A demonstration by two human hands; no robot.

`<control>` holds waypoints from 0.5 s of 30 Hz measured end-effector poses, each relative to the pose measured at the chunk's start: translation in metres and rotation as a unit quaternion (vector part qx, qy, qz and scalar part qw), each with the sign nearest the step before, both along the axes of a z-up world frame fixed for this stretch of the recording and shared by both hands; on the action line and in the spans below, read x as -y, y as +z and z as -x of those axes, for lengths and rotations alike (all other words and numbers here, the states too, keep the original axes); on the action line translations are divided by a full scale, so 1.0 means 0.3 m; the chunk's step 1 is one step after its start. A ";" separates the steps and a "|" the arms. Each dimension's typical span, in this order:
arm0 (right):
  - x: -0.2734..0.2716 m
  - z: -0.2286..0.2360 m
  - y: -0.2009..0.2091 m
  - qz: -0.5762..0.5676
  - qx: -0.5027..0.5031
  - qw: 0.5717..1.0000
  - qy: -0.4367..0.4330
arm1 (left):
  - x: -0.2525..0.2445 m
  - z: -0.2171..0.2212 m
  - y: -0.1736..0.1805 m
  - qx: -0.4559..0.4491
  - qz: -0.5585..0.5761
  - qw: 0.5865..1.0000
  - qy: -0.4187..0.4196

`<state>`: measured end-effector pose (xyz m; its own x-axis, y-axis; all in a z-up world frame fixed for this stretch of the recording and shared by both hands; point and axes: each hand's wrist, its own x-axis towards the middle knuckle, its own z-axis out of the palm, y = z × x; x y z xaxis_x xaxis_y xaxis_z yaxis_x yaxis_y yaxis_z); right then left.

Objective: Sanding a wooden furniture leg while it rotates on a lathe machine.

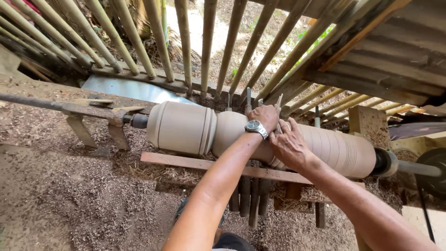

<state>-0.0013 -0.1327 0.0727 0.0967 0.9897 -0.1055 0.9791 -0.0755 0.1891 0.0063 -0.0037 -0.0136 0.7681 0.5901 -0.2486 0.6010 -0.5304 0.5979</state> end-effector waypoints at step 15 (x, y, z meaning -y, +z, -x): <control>-0.117 0.161 -0.082 -0.036 -0.255 0.951 -0.171 | -0.253 0.099 -0.028 0.002 -0.057 0.987 -0.153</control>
